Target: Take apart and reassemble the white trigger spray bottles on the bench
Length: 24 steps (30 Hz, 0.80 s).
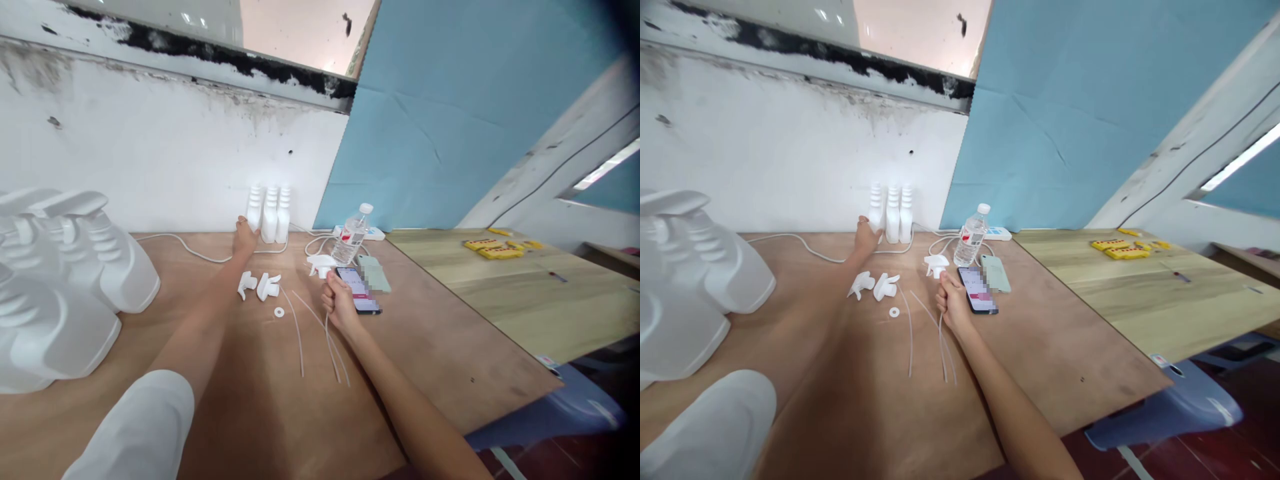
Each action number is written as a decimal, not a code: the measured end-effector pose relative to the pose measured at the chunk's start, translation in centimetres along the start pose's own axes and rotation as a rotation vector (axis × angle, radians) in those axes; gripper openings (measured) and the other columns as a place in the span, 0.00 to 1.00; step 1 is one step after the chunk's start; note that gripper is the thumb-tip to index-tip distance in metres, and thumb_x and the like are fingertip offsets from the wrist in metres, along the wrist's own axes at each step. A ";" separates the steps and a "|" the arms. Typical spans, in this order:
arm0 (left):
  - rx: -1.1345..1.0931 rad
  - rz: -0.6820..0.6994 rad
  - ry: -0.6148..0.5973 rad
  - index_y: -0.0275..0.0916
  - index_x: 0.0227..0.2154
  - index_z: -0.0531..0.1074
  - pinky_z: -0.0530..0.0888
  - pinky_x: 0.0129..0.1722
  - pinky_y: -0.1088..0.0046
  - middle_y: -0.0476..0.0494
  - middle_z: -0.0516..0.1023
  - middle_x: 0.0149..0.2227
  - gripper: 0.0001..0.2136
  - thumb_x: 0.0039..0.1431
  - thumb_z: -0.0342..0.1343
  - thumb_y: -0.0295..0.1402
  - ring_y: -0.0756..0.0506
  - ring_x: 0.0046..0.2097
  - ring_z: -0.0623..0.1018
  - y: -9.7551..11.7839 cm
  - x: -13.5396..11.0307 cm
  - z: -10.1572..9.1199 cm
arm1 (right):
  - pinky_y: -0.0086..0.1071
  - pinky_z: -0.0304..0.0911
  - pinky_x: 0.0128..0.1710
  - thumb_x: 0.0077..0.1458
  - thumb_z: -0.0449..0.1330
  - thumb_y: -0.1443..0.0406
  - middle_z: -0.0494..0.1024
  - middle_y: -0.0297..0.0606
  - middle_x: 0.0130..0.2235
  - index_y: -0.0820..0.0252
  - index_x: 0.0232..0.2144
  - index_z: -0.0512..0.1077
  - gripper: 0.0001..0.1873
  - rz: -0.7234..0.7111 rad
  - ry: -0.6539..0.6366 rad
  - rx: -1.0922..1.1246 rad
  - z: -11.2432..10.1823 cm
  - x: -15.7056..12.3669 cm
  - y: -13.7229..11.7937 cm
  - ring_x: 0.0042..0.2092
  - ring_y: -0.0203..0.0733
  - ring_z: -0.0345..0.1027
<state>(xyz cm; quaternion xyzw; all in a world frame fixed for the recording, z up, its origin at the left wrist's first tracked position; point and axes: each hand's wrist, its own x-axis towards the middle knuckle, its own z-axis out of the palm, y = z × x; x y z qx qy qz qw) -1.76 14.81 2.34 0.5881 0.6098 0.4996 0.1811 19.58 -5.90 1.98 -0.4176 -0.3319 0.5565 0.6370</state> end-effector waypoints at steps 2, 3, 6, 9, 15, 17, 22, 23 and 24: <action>0.006 -0.010 -0.005 0.35 0.48 0.60 0.67 0.49 0.59 0.31 0.67 0.48 0.23 0.51 0.62 0.32 0.33 0.50 0.72 0.2 0.2 0.6 | 0.19 0.30 0.10 0.46 0.66 0.53 0.47 0.18 0.16 0.55 0.25 0.57 0.22 0.005 0.001 -0.009 0.0 0.0 0.2 0.14 0.24 0.33; 0.006 -0.014 -0.008 0.35 0.47 0.60 0.67 0.49 0.59 0.31 0.67 0.48 0.23 0.50 0.62 0.33 0.34 0.50 0.72 0.2 0.3 0.8 | 0.19 0.30 0.10 0.46 0.66 0.53 0.46 0.17 0.15 0.55 0.26 0.57 0.22 0.004 0.003 -0.012 0.0 0.0 0.3 0.14 0.24 0.32; -0.014 -0.022 -0.018 0.33 0.46 0.61 0.67 0.48 0.61 0.31 0.67 0.47 0.25 0.48 0.64 0.35 0.35 0.50 0.72 0.0 0.6 1.0 | 0.19 0.31 0.10 0.47 0.66 0.53 0.44 0.17 0.15 0.55 0.27 0.59 0.20 -0.012 0.000 -0.023 -0.1 0.1 0.6 0.14 0.24 0.32; -0.066 -0.014 -0.034 0.33 0.45 0.61 0.68 0.46 0.64 0.33 0.70 0.44 0.26 0.48 0.65 0.38 0.39 0.46 0.74 -0.5 0.4 0.4 | 0.19 0.38 0.11 0.47 0.67 0.54 0.50 0.18 0.16 0.56 0.27 0.61 0.19 -0.052 -0.026 -0.036 -0.1 0.1 0.7 0.15 0.24 0.38; -0.203 0.063 0.000 0.36 0.42 0.64 0.70 0.40 0.71 0.41 0.73 0.39 0.12 0.57 0.54 0.34 0.47 0.38 0.75 -1.9 -3.6 -3.6 | 0.25 0.66 0.28 0.50 0.64 0.56 0.77 0.34 0.34 0.56 0.38 0.71 0.16 -0.217 -0.038 -0.160 0.1 0.4 1.1 0.29 0.33 0.68; -0.233 0.087 0.013 0.38 0.40 0.66 0.70 0.40 0.72 0.42 0.74 0.38 0.09 0.58 0.52 0.35 0.47 0.39 0.75 -2.4 -5.9 -5.4 | 0.31 0.69 0.38 0.51 0.63 0.55 0.78 0.37 0.43 0.56 0.41 0.73 0.16 -0.286 -0.022 -0.278 0.0 0.7 1.4 0.39 0.38 0.72; -0.265 0.094 0.032 0.39 0.37 0.66 0.69 0.43 0.72 0.43 0.73 0.37 0.09 0.59 0.49 0.38 0.47 0.40 0.74 -2.6 -11.3 -9.1 | 0.40 0.55 0.58 0.50 0.63 0.56 0.75 0.39 0.51 0.55 0.46 0.73 0.21 -0.449 0.092 -0.505 -0.2 0.9 1.7 0.56 0.44 0.63; -0.270 0.098 0.021 0.39 0.37 0.66 0.69 0.44 0.72 0.44 0.73 0.37 0.09 0.60 0.48 0.39 0.47 0.40 0.74 -2.4 -12.3 -9.6 | 0.41 0.54 0.59 0.51 0.63 0.56 0.75 0.39 0.51 0.56 0.48 0.73 0.22 -0.471 0.096 -0.538 -0.1 0.7 1.6 0.57 0.45 0.63; -0.277 0.106 -0.002 0.39 0.37 0.66 0.69 0.44 0.72 0.44 0.73 0.36 0.10 0.60 0.48 0.39 0.47 0.40 0.73 -2.1 -13.2 -10.1 | 0.41 0.54 0.59 0.51 0.62 0.57 0.75 0.40 0.51 0.56 0.49 0.72 0.22 -0.484 0.094 -0.571 0.0 0.5 1.6 0.56 0.45 0.63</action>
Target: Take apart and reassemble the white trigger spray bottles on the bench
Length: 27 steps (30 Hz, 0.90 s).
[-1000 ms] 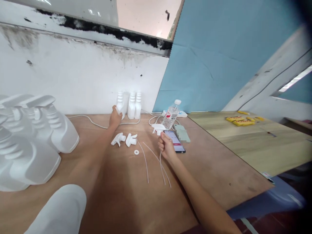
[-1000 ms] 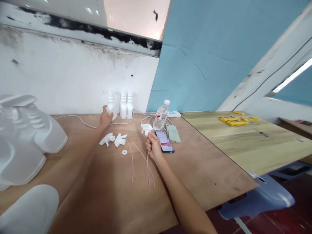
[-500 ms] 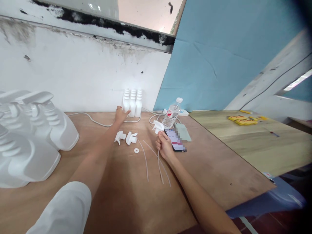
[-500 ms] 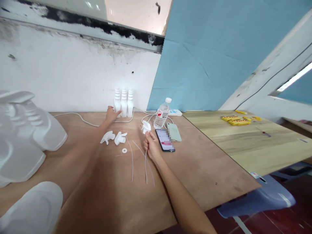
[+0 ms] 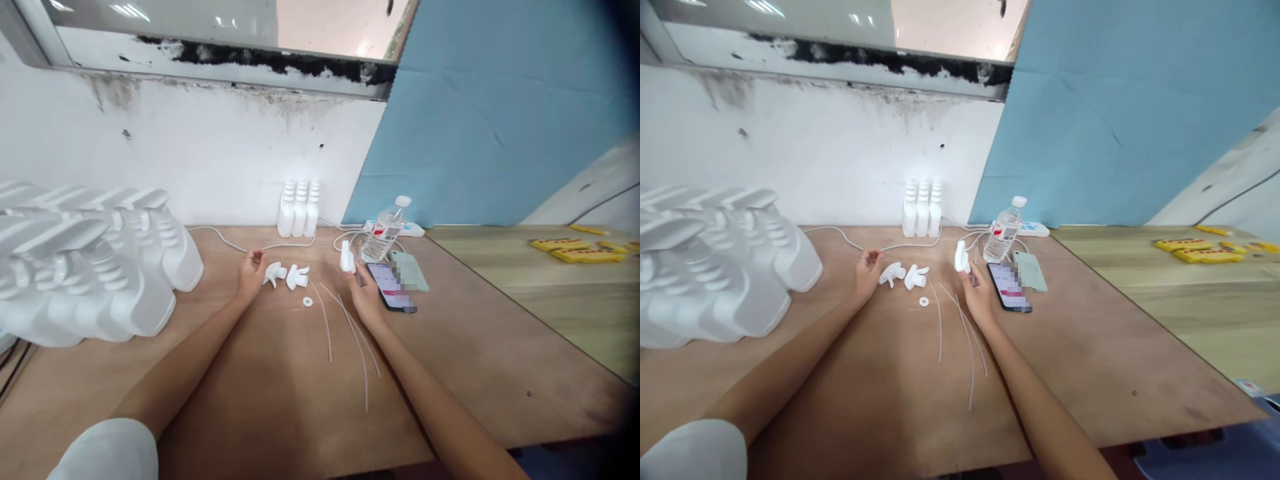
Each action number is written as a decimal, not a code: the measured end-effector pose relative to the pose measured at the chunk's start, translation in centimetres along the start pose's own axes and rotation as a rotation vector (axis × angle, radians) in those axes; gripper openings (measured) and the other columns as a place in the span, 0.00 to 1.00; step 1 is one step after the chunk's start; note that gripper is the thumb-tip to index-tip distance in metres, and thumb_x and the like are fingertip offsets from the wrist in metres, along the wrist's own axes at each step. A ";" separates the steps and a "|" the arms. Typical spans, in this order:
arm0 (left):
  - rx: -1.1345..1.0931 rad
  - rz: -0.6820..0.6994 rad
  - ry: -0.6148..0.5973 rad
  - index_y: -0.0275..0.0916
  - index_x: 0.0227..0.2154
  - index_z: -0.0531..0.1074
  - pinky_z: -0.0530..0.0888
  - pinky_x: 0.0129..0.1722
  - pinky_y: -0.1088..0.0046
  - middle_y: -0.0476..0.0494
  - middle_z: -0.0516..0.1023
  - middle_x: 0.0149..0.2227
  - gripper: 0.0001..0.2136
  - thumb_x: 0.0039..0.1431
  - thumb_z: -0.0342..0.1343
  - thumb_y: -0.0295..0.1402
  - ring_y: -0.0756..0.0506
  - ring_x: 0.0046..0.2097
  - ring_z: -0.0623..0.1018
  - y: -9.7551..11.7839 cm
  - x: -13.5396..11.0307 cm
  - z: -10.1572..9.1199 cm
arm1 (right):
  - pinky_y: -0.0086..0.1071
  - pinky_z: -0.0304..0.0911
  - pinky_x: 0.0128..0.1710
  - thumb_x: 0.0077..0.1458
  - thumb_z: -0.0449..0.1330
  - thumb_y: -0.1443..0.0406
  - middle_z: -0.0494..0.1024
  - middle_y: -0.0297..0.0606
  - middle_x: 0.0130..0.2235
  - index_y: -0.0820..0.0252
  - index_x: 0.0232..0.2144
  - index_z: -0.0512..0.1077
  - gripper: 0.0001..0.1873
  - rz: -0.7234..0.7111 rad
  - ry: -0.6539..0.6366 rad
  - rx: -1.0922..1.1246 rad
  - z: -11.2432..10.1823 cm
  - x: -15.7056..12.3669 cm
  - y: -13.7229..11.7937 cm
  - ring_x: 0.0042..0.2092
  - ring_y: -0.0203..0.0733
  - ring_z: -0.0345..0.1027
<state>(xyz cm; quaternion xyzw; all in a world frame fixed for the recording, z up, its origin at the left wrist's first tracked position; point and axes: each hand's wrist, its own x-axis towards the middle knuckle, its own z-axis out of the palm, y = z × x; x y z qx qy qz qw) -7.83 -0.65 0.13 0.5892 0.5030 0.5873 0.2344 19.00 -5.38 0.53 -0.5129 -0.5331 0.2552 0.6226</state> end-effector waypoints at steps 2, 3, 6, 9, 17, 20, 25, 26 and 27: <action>-0.020 0.009 -0.078 0.39 0.36 0.67 0.69 0.44 0.72 0.45 0.73 0.35 0.11 0.60 0.49 0.41 0.47 0.40 0.73 1.0 -1.8 -0.3 | 0.42 0.57 0.56 0.52 0.62 0.57 0.76 0.39 0.50 0.55 0.50 0.72 0.23 -0.025 -0.017 -0.060 0.1 -0.5 -0.5 0.50 0.46 0.67; -0.029 0.014 -0.123 0.39 0.36 0.67 0.70 0.43 0.72 0.45 0.73 0.35 0.11 0.59 0.50 0.42 0.47 0.39 0.74 1.5 -2.6 -0.3 | 0.43 0.59 0.54 0.52 0.62 0.58 0.76 0.39 0.48 0.54 0.50 0.72 0.23 -0.048 -0.034 -0.090 0.2 -0.9 -0.8 0.47 0.46 0.68; -0.127 0.013 -0.311 0.40 0.42 0.67 0.71 0.40 0.74 0.43 0.74 0.40 0.16 0.58 0.52 0.45 0.48 0.39 0.74 2.6 -4.4 0.0 | 0.43 0.60 0.52 0.51 0.64 0.61 0.77 0.37 0.45 0.49 0.49 0.73 0.21 -0.209 -0.149 -0.187 0.7 -2.0 -1.6 0.43 0.46 0.68; -0.358 -0.009 -0.504 0.41 0.52 0.60 0.72 0.35 0.75 0.39 0.69 0.50 0.25 0.55 0.55 0.47 0.48 0.40 0.74 3.0 -5.3 0.4 | 0.45 0.59 0.51 0.53 0.63 0.63 0.77 0.38 0.44 0.44 0.49 0.73 0.20 -0.454 -0.330 -0.350 1.5 -3.1 -2.2 0.46 0.49 0.67; -0.696 -0.306 -0.637 0.33 0.40 0.70 0.72 0.26 0.74 0.44 0.73 0.32 0.20 0.48 0.64 0.40 0.48 0.30 0.73 2.5 -4.4 0.9 | 0.43 0.62 0.46 0.56 0.61 0.60 0.76 0.41 0.41 0.51 0.56 0.64 0.26 -0.582 -0.446 -0.495 3.0 -4.6 -3.8 0.42 0.48 0.70; -0.814 -0.386 -0.553 0.33 0.38 0.69 0.74 0.30 0.70 0.44 0.74 0.32 0.20 0.46 0.64 0.40 0.46 0.31 0.74 2.1 -3.6 1.0 | 0.38 0.65 0.41 0.59 0.57 0.60 0.76 0.38 0.34 0.56 0.50 0.65 0.18 -0.450 -0.386 -0.393 2.8 -5.0 -4.2 0.36 0.44 0.71; -1.009 -0.525 -0.545 0.35 0.36 0.65 0.75 0.32 0.65 0.42 0.74 0.33 0.18 0.47 0.58 0.43 0.42 0.34 0.76 2.5 -2.9 0.6 | 0.33 0.65 0.35 0.63 0.50 0.61 0.76 0.35 0.29 0.56 0.46 0.68 0.12 -0.367 -0.365 -0.287 2.2 -5.4 -4.4 0.31 0.39 0.71; -1.046 -0.561 -0.543 0.36 0.35 0.65 0.74 0.29 0.68 0.43 0.73 0.31 0.17 0.47 0.58 0.42 0.43 0.33 0.76 2.7 -2.8 0.5 | 0.34 0.66 0.37 0.63 0.51 0.61 0.77 0.37 0.33 0.56 0.47 0.69 0.13 -0.397 -0.371 -0.277 2.2 -5.5 -4.4 0.34 0.41 0.72; -1.070 -0.590 -0.537 0.36 0.34 0.65 0.72 0.25 0.72 0.44 0.73 0.30 0.16 0.48 0.59 0.42 0.45 0.30 0.75 2.9 -2.8 0.4 | 0.35 0.66 0.40 0.62 0.51 0.61 0.78 0.40 0.38 0.56 0.48 0.69 0.14 -0.434 -0.375 -0.270 2.2 -5.6 -4.5 0.39 0.42 0.73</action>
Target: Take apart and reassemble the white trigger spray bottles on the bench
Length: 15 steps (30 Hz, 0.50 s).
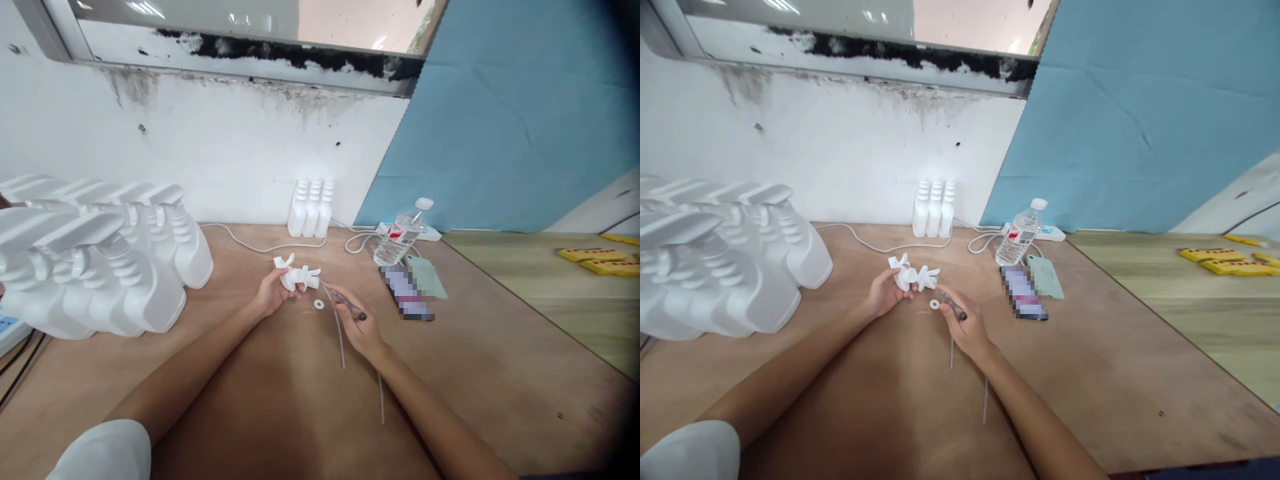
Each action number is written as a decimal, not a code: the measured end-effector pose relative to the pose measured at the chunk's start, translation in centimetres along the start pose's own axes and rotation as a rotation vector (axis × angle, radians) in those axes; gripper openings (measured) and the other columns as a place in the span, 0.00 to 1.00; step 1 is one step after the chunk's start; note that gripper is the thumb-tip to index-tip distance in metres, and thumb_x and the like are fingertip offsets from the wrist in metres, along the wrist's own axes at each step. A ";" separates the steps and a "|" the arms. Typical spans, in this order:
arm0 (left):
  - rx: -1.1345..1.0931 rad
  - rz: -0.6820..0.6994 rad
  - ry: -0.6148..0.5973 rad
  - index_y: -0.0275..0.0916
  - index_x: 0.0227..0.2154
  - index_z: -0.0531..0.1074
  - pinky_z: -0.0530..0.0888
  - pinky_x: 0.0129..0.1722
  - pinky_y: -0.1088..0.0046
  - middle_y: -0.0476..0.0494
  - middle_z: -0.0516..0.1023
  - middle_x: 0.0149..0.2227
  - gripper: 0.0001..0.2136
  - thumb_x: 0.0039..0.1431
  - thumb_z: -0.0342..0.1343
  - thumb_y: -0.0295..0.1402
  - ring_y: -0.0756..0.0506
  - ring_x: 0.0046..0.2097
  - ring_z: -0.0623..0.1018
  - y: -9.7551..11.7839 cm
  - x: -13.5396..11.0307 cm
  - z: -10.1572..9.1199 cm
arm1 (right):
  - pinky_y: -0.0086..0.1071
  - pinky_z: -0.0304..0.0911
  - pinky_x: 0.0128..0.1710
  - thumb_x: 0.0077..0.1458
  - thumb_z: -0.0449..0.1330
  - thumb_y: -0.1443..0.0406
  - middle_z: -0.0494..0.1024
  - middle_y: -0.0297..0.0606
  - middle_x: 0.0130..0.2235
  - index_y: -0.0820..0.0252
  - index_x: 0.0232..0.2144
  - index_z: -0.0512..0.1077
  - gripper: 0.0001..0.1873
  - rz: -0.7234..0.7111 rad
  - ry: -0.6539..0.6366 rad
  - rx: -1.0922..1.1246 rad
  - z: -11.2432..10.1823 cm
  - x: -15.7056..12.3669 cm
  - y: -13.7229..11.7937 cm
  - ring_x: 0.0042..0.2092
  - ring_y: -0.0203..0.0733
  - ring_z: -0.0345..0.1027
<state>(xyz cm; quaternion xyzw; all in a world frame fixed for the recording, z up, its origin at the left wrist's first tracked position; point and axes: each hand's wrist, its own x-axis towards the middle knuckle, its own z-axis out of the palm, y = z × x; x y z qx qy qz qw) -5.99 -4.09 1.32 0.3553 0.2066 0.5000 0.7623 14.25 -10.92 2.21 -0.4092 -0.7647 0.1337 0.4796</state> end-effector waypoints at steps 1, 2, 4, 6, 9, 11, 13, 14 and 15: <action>-0.013 -0.009 0.014 0.36 0.33 0.65 0.68 0.21 0.76 0.45 0.71 0.28 0.16 0.48 0.60 0.42 0.48 0.27 0.73 0.1 -0.1 0.1 | 0.35 0.66 0.43 0.62 0.52 0.62 0.78 0.41 0.42 0.55 0.49 0.69 0.14 -0.037 0.003 0.000 0.0 0.0 -0.1 0.42 0.43 0.73; -0.006 -0.012 0.030 0.36 0.32 0.65 0.63 0.18 0.79 0.47 0.70 0.27 0.16 0.49 0.60 0.43 0.51 0.24 0.70 0.2 -0.1 0.2 | 0.36 0.66 0.45 0.62 0.53 0.63 0.77 0.41 0.44 0.55 0.50 0.69 0.14 -0.068 0.006 0.000 0.1 0.0 -0.3 0.44 0.44 0.72; 0.005 -0.023 0.057 0.36 0.31 0.65 0.55 0.14 0.82 0.49 0.68 0.25 0.17 0.49 0.62 0.43 0.55 0.20 0.64 0.2 -0.1 0.2 | 0.36 0.66 0.45 0.61 0.53 0.66 0.77 0.41 0.45 0.54 0.50 0.69 0.15 -0.109 0.022 0.010 0.2 -0.1 -0.7 0.44 0.43 0.72; 0.012 -0.038 0.074 0.35 0.30 0.65 0.50 0.13 0.84 0.51 0.66 0.25 0.17 0.48 0.64 0.41 0.57 0.18 0.61 0.2 0.0 0.0 | 0.35 0.67 0.44 0.60 0.54 0.68 0.77 0.41 0.44 0.54 0.50 0.68 0.16 -0.127 0.046 0.021 0.3 -0.1 -1.1 0.43 0.42 0.73; 0.018 -0.065 0.086 0.35 0.30 0.65 0.48 0.13 0.84 0.53 0.64 0.23 0.16 0.46 0.65 0.37 0.58 0.18 0.59 0.3 0.0 -0.4 | 0.34 0.69 0.43 0.58 0.56 0.69 0.78 0.41 0.44 0.55 0.48 0.69 0.15 -0.137 0.071 0.026 0.3 -0.2 -1.4 0.43 0.42 0.73; 0.022 -0.081 0.092 0.36 0.29 0.64 0.48 0.13 0.84 0.54 0.63 0.23 0.15 0.44 0.65 0.36 0.59 0.17 0.57 0.3 0.0 -0.5 | 0.34 0.69 0.43 0.57 0.57 0.69 0.78 0.41 0.42 0.55 0.47 0.70 0.14 -0.140 0.065 0.024 0.4 -0.2 -1.5 0.43 0.42 0.74; 0.031 -0.090 0.095 0.36 0.27 0.63 0.47 0.13 0.84 0.55 0.61 0.22 0.15 0.43 0.64 0.36 0.59 0.17 0.55 0.4 0.0 -0.4 | 0.35 0.69 0.44 0.57 0.58 0.69 0.79 0.41 0.41 0.55 0.45 0.71 0.13 -0.146 0.029 0.029 0.4 -0.1 -1.4 0.42 0.43 0.74; 0.039 -0.093 0.095 0.36 0.27 0.62 0.47 0.13 0.84 0.56 0.60 0.22 0.15 0.43 0.64 0.35 0.60 0.16 0.54 0.4 0.0 -0.4 | 0.36 0.68 0.44 0.57 0.58 0.69 0.79 0.40 0.40 0.55 0.45 0.71 0.13 -0.151 0.006 0.033 0.5 -0.1 -1.4 0.42 0.43 0.74; 0.050 -0.095 0.096 0.36 0.26 0.62 0.46 0.13 0.84 0.56 0.60 0.21 0.15 0.42 0.64 0.35 0.60 0.16 0.53 0.5 0.0 -0.3 | 0.36 0.68 0.44 0.57 0.58 0.69 0.79 0.40 0.40 0.54 0.44 0.72 0.12 -0.153 -0.015 0.039 0.5 -0.1 -1.4 0.41 0.43 0.74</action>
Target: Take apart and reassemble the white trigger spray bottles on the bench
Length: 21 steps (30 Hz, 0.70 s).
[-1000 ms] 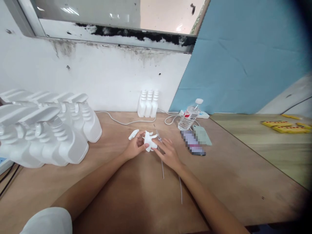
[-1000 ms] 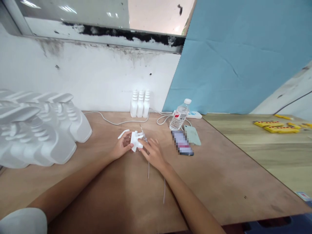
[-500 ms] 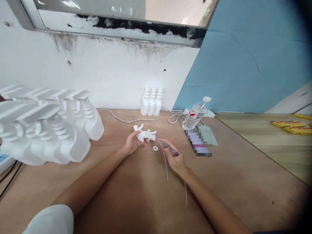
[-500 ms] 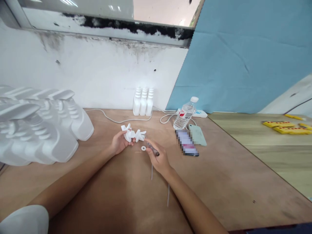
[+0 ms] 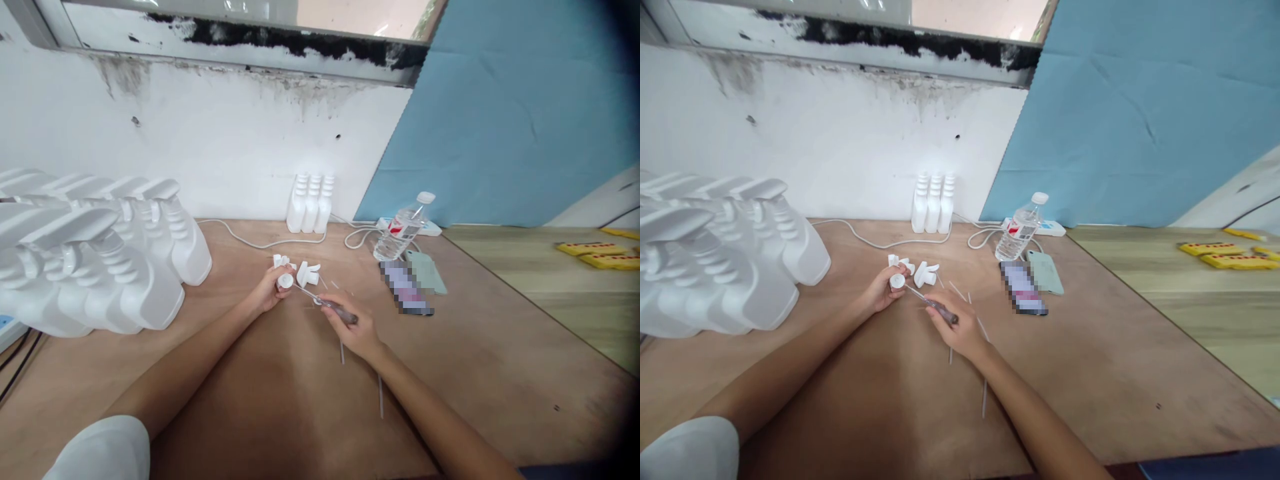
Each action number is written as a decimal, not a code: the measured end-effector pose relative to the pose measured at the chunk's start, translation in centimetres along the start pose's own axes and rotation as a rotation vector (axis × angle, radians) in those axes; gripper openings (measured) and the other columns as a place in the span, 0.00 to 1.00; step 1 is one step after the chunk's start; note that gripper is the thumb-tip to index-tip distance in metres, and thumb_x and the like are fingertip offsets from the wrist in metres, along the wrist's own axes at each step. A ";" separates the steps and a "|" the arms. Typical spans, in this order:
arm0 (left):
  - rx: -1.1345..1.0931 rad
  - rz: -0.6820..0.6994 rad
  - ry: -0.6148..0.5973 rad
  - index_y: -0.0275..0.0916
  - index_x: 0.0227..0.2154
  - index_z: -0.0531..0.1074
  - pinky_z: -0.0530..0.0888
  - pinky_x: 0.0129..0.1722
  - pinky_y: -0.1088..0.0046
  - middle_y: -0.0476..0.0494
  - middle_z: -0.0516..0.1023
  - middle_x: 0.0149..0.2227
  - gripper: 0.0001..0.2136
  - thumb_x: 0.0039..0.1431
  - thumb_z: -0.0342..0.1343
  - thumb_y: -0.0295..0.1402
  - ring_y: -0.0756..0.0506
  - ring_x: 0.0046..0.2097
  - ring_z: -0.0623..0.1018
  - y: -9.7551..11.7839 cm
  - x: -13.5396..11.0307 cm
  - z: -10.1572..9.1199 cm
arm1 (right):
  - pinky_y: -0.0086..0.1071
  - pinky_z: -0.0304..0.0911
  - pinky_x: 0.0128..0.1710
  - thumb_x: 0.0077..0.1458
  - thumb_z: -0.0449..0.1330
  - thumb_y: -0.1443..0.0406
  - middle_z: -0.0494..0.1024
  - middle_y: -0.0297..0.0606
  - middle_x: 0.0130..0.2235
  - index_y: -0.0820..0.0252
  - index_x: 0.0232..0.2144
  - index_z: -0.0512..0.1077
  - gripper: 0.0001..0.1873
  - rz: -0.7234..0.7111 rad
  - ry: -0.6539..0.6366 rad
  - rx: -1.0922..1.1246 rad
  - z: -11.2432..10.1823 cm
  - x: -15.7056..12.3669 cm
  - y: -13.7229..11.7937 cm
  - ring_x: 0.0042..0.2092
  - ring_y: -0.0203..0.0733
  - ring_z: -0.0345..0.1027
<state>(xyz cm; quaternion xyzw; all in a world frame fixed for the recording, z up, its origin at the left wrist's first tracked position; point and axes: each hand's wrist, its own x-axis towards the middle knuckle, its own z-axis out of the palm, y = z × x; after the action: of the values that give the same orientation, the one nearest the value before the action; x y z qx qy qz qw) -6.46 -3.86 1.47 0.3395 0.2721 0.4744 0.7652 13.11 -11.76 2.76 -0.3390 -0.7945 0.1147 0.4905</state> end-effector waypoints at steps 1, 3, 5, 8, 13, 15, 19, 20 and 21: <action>0.013 -0.002 0.001 0.37 0.26 0.61 0.46 0.13 0.85 0.56 0.59 0.21 0.15 0.42 0.64 0.34 0.60 0.16 0.53 0.0 0.0 0.1 | 0.36 0.68 0.44 0.57 0.57 0.69 0.79 0.39 0.39 0.54 0.43 0.72 0.12 0.002 -0.016 0.008 0.0 0.0 0.0 0.41 0.42 0.74; 0.041 -0.005 0.005 0.37 0.26 0.61 0.46 0.13 0.85 0.57 0.59 0.20 0.15 0.40 0.64 0.33 0.60 0.16 0.53 -0.1 0.0 0.1 | 0.36 0.68 0.44 0.57 0.57 0.69 0.79 0.38 0.39 0.54 0.43 0.73 0.11 0.010 -0.033 0.021 0.1 0.1 0.0 0.42 0.42 0.74; 0.071 -0.006 0.009 0.37 0.28 0.61 0.46 0.13 0.85 0.57 0.58 0.20 0.15 0.40 0.63 0.32 0.59 0.16 0.53 -0.2 0.0 0.1 | 0.36 0.68 0.44 0.57 0.57 0.69 0.79 0.38 0.39 0.54 0.43 0.73 0.11 0.015 -0.043 0.025 0.2 0.2 0.0 0.42 0.43 0.74; 0.119 -0.002 0.004 0.38 0.29 0.62 0.46 0.13 0.85 0.57 0.58 0.19 0.15 0.42 0.63 0.34 0.59 0.16 0.52 -0.6 0.1 -0.1 | 0.35 0.68 0.44 0.57 0.58 0.69 0.80 0.38 0.39 0.54 0.42 0.73 0.11 0.009 -0.047 0.025 0.4 0.3 -0.1 0.42 0.42 0.74; 0.217 -0.004 -0.025 0.37 0.28 0.62 0.46 0.13 0.84 0.57 0.58 0.17 0.15 0.44 0.64 0.37 0.59 0.16 0.52 -1.1 0.1 0.0 | 0.32 0.69 0.38 0.58 0.57 0.69 0.80 0.38 0.35 0.57 0.37 0.73 0.06 0.049 -0.010 0.010 0.3 0.5 -0.5 0.37 0.40 0.75; 0.254 -0.013 -0.041 0.37 0.28 0.63 0.46 0.13 0.84 0.57 0.59 0.17 0.16 0.44 0.64 0.38 0.59 0.16 0.52 -1.3 0.0 0.2 | 0.30 0.68 0.35 0.58 0.57 0.68 0.79 0.36 0.32 0.58 0.34 0.72 0.04 0.084 -0.014 0.000 0.1 0.6 -0.6 0.34 0.38 0.74; 0.300 -0.023 -0.048 0.38 0.29 0.61 0.46 0.13 0.84 0.57 0.60 0.18 0.18 0.43 0.66 0.38 0.58 0.16 0.54 -1.7 -0.1 0.3 | 0.30 0.67 0.33 0.57 0.58 0.67 0.77 0.35 0.28 0.58 0.29 0.71 0.05 0.113 -0.010 -0.031 0.0 0.6 -0.6 0.30 0.37 0.72; 0.306 -0.026 -0.045 0.38 0.29 0.61 0.47 0.13 0.85 0.57 0.60 0.18 0.18 0.43 0.66 0.37 0.58 0.16 0.55 -1.7 -0.1 0.3 | 0.31 0.67 0.33 0.57 0.58 0.67 0.77 0.35 0.29 0.57 0.29 0.71 0.05 0.109 -0.013 -0.034 0.0 0.6 -0.5 0.31 0.38 0.72; 0.310 -0.029 -0.043 0.38 0.29 0.61 0.47 0.13 0.85 0.57 0.60 0.17 0.18 0.43 0.66 0.37 0.58 0.16 0.54 -1.8 0.0 0.2 | 0.31 0.67 0.34 0.57 0.58 0.66 0.78 0.35 0.30 0.57 0.29 0.72 0.04 0.098 -0.017 -0.034 0.0 0.5 -0.3 0.32 0.38 0.73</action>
<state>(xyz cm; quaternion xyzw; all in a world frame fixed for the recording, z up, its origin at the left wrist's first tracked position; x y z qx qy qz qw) -5.35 -4.52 0.26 0.4597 0.3305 0.4084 0.7160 12.79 -11.65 3.30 -0.3849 -0.7828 0.1282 0.4718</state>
